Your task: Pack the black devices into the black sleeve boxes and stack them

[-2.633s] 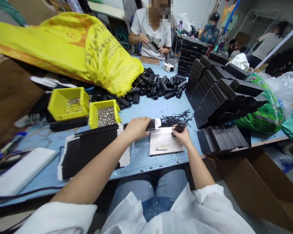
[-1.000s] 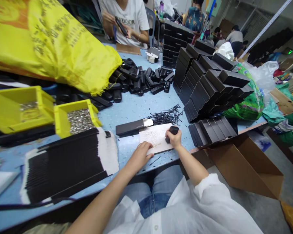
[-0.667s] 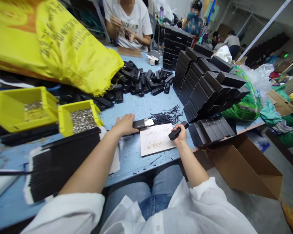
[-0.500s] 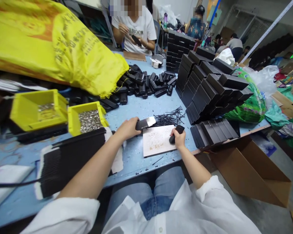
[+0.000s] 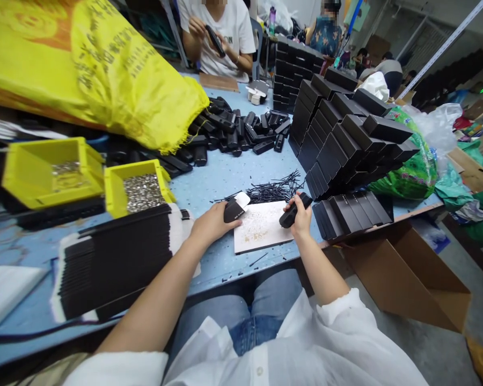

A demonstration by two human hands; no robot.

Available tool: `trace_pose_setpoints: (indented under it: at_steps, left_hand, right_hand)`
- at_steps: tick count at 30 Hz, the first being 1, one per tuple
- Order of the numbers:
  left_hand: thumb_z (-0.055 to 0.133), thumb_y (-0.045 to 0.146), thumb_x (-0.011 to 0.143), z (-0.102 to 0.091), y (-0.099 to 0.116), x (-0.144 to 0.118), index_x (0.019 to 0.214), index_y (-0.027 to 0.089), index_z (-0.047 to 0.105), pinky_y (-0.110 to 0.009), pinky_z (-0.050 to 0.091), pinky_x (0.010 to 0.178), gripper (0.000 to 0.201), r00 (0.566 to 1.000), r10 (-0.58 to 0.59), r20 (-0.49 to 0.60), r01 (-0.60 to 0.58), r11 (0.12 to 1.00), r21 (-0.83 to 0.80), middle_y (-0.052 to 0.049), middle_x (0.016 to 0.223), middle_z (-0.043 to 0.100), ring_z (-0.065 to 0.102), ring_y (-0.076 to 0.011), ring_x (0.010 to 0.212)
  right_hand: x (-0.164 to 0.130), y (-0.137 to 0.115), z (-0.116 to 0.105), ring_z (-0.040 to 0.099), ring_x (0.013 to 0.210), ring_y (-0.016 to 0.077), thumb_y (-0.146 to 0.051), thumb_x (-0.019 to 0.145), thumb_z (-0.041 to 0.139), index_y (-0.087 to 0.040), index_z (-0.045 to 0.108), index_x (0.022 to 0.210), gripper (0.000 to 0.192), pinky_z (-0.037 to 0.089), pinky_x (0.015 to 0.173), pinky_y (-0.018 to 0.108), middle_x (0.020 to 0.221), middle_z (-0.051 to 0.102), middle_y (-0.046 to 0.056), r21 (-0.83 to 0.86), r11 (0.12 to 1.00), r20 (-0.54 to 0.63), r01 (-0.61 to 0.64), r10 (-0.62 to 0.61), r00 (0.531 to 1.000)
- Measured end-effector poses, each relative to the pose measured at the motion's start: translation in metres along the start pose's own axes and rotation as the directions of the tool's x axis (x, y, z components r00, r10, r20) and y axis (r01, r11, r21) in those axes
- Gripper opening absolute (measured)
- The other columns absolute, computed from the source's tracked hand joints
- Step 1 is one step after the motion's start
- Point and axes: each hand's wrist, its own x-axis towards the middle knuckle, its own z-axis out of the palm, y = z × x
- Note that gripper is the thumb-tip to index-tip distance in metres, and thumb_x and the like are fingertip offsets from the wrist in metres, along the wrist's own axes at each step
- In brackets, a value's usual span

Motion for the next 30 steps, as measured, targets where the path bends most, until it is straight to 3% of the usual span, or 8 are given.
trace_pose_setpoints:
  at_steps: [5,9,12,23,25,30]
  left_hand:
    - [0.06,0.063,0.073,0.001,0.014,-0.019,0.129,0.02,0.046,-0.037,0.047,0.086,0.072,0.999,-0.027,-0.042,0.025,0.999,-0.044,-0.013,0.127,0.06,0.06,-0.0324,0.111]
    - [0.062,0.063,0.07,0.012,0.022,-0.033,0.126,0.018,0.045,-0.037,0.049,0.081,0.073,0.998,-0.057,-0.003,0.056,0.991,-0.124,-0.014,0.116,0.066,0.064,-0.0323,0.103]
    - [0.062,0.059,0.072,0.021,0.024,-0.042,0.123,0.017,0.045,-0.037,0.05,0.079,0.068,0.998,-0.055,0.036,0.06,0.987,-0.15,-0.015,0.112,0.066,0.065,-0.0325,0.1]
    - [0.063,0.059,0.07,0.032,0.002,-0.08,0.13,0.014,0.04,-0.041,0.05,0.091,0.078,0.997,-0.054,-0.056,0.035,0.951,-0.306,-0.018,0.124,0.061,0.061,-0.0322,0.11]
    - [0.063,0.059,0.07,0.035,0.0,-0.081,0.13,0.014,0.041,-0.042,0.05,0.091,0.078,0.996,-0.059,-0.063,0.036,0.949,-0.313,-0.018,0.122,0.061,0.062,-0.0323,0.109]
    - [0.064,0.057,0.07,0.041,-0.005,-0.082,0.129,0.016,0.041,-0.042,0.051,0.087,0.076,0.994,-0.074,-0.082,0.044,0.948,-0.315,-0.016,0.118,0.063,0.063,-0.0324,0.105]
  right_hand:
    - [0.012,0.007,-0.007,0.055,0.053,0.0082,-0.037,0.074,0.067,-0.017,0.052,0.104,0.04,0.05,0.056,0.022,0.063,0.057,-0.006,-0.169,0.974,0.069,0.153,-0.143,0.987]
    - [0.015,0.03,-0.012,0.051,0.048,0.007,-0.028,0.07,0.066,-0.017,0.05,0.093,0.03,0.046,0.052,0.02,0.057,0.053,-0.008,-0.216,0.967,-0.018,0.137,-0.144,0.989]
    - [0.015,0.041,-0.013,0.048,0.046,0.0067,-0.024,0.065,0.067,-0.017,0.049,0.09,0.032,0.044,0.049,0.019,0.055,0.051,-0.009,-0.202,0.974,-0.019,0.106,-0.112,0.993]
    - [0.008,0.008,-0.007,0.045,0.048,0.0053,-0.027,0.07,0.062,-0.02,0.042,0.09,0.028,0.044,0.049,0.019,0.061,0.043,-0.009,0.022,1.0,0.056,-0.003,0.002,0.998]
    - [0.004,0.007,-0.004,0.046,0.049,0.0062,-0.027,0.071,0.062,-0.02,0.044,0.092,0.029,0.044,0.05,0.02,0.062,0.044,-0.008,0.011,0.999,0.079,0.039,-0.04,0.996]
    - [-0.011,0.026,-0.007,0.051,0.054,0.0096,-0.031,0.072,0.064,-0.019,0.048,0.088,0.026,0.048,0.057,0.025,0.063,0.051,-0.005,-0.235,0.936,0.192,0.261,-0.219,0.957]
